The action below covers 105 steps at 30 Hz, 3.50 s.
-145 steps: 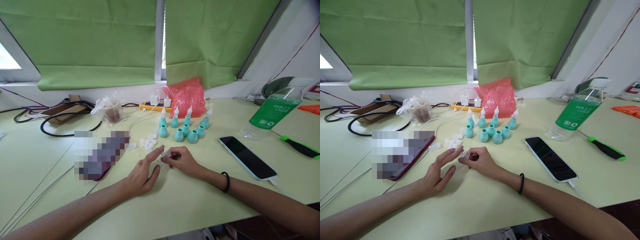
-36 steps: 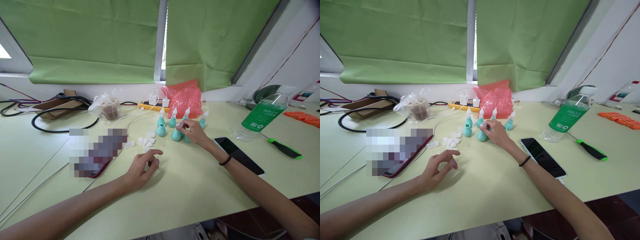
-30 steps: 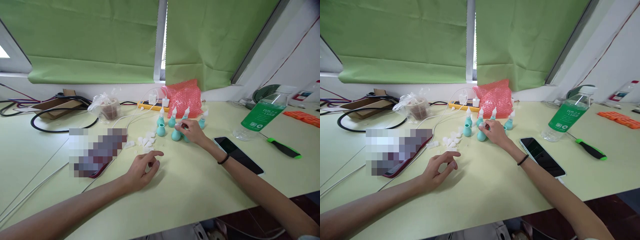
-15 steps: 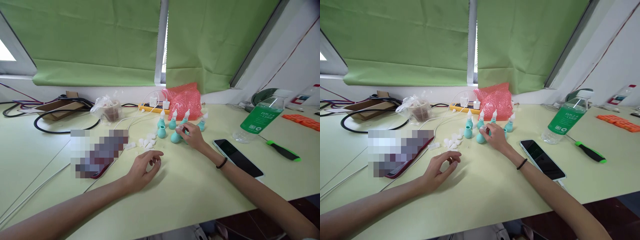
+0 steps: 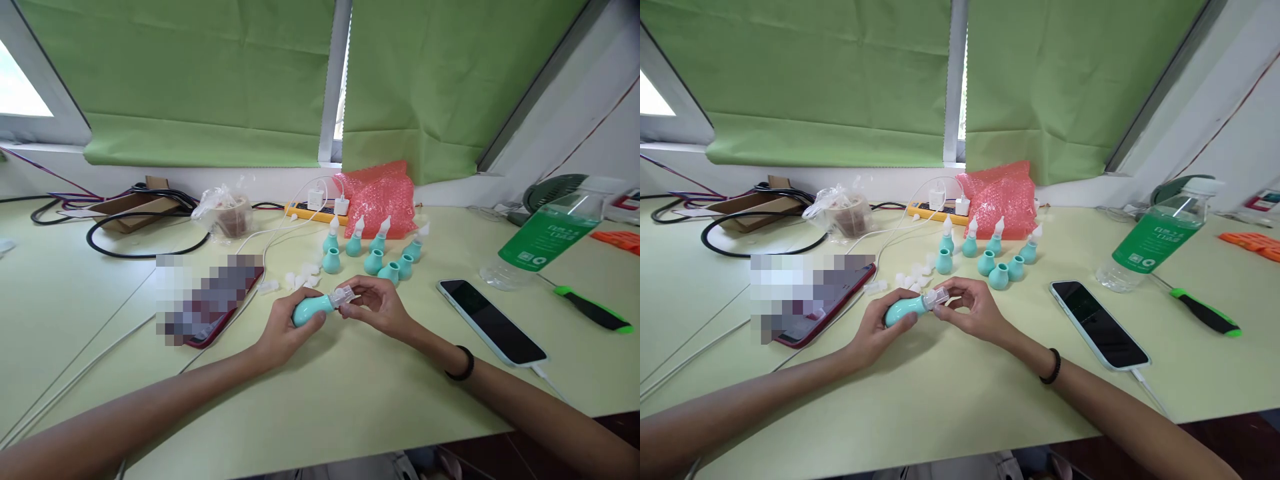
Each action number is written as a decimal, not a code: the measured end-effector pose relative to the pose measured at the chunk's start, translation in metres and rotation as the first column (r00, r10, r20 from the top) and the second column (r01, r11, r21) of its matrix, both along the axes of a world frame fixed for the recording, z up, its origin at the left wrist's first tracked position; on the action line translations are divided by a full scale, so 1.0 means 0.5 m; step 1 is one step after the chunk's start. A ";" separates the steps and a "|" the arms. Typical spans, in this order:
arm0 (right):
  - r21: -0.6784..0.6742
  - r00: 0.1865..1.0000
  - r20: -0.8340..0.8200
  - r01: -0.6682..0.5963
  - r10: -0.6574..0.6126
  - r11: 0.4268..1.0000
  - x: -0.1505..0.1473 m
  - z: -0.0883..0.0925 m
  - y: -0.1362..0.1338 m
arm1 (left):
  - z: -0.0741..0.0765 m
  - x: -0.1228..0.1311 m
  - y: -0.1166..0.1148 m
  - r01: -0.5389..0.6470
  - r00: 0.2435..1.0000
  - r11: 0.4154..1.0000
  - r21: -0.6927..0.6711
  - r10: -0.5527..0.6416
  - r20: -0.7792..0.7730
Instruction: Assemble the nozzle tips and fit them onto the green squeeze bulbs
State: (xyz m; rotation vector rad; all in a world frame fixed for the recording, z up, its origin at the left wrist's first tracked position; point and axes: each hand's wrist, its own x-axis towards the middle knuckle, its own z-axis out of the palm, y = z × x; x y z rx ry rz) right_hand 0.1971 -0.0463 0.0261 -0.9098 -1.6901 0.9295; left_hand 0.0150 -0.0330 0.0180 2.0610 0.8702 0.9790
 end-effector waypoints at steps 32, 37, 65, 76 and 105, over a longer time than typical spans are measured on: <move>0.204 0.774 0.629 -0.253 0.071 0.946 0.033 0.026 0.012 | 0.001 0.009 0.008 0.037 0.996 0.997 -0.061 -0.042 -0.082; 0.002 0.764 0.597 -0.306 0.244 0.952 0.036 0.038 0.015 | -0.008 0.013 0.005 0.036 0.987 0.999 0.033 -0.030 -0.161; 0.254 0.500 0.863 -0.296 -0.077 0.921 -0.050 0.030 0.088 | -0.032 0.006 -0.012 0.288 0.956 0.684 0.670 -0.164 -0.243; 0.232 0.373 0.923 -0.335 -0.098 0.913 -0.054 0.030 0.137 | -0.028 0.006 -0.011 0.193 0.951 0.818 0.541 -0.020 -0.309; -0.329 0.990 -0.024 -0.140 0.140 0.934 0.067 0.000 0.025 | -0.009 0.008 0.006 -0.027 0.996 0.997 0.073 0.033 -0.078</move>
